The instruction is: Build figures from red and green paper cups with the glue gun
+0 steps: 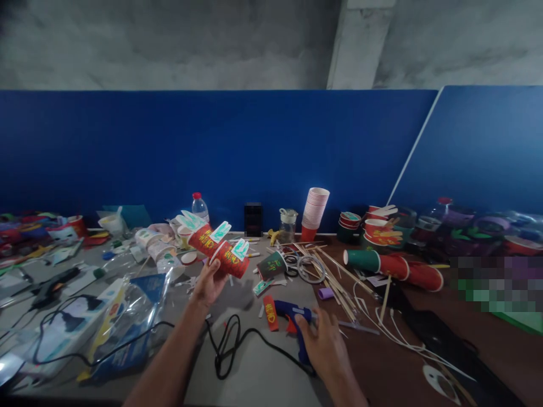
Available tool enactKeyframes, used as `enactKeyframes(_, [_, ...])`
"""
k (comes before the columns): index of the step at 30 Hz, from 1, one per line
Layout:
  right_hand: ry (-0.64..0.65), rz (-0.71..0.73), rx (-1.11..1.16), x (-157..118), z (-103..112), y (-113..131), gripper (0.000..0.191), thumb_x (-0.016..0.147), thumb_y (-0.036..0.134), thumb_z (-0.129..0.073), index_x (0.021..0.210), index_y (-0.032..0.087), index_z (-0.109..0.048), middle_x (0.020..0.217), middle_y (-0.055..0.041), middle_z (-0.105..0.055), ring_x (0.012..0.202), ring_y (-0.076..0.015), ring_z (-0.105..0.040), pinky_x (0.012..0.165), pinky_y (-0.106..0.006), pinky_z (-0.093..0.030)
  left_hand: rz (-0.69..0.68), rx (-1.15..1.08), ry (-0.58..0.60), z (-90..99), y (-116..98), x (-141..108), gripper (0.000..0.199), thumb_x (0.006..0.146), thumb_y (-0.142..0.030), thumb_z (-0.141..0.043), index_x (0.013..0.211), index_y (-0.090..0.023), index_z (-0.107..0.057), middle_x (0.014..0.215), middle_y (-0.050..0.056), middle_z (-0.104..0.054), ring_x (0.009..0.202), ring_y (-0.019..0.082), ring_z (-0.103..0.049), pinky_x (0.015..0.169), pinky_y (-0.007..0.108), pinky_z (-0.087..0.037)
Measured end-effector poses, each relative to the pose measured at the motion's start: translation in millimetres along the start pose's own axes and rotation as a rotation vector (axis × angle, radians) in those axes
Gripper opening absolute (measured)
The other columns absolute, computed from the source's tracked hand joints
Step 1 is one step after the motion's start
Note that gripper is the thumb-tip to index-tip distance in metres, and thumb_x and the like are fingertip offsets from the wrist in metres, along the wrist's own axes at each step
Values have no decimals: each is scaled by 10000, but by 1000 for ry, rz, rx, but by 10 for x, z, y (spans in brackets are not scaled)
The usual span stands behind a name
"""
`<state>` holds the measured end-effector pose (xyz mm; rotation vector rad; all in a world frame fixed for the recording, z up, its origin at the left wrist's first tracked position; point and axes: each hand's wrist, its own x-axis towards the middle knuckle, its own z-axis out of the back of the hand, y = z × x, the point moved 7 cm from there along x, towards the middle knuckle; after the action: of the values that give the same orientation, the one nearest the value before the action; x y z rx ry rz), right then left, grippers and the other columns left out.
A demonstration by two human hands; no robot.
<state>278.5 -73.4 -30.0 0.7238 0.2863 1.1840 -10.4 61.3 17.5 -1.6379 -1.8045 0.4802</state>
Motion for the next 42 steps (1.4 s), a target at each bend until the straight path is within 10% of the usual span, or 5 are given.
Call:
enactKeyframes(11, [226,-17,-274,-162,-111,165,554,852,293,-425,1350,69,-334,1124,-230,-668,962,-333,-680,741,-396,-490,2,-1,26,-27,6,-12,614,623,-295,-819,1183,-297,-565,1022,13,-709,829,149,-655,728,261,-479])
enactKeyframes(23, [-388,-70,430,-182,472,282,709,729,550,-528,1272,105,-425,1167,-215,-590,1050,-337,-587,874,-440,-469,27,18,9,-2,34,-16,617,600,-305,-832,1164,-282,-583,977,9,-707,854,166,-649,756,279,-479])
enactKeyframes(31, [282,-167,1352,-77,155,579,267,643,392,-718,823,230,-604,664,-9,-609,621,-174,-561,627,-321,-464,7,4,30,-16,21,-4,576,626,-299,-809,1157,-253,-591,1002,33,-704,852,182,-652,770,307,-483])
enactKeyframes(42, [617,53,1339,180,237,967,510,611,578,-710,963,215,-648,637,3,-581,468,-118,-466,579,-315,-421,-10,-10,43,-31,-26,-13,523,663,-299,-787,1144,-273,-583,1010,27,-701,907,177,-644,830,314,-475])
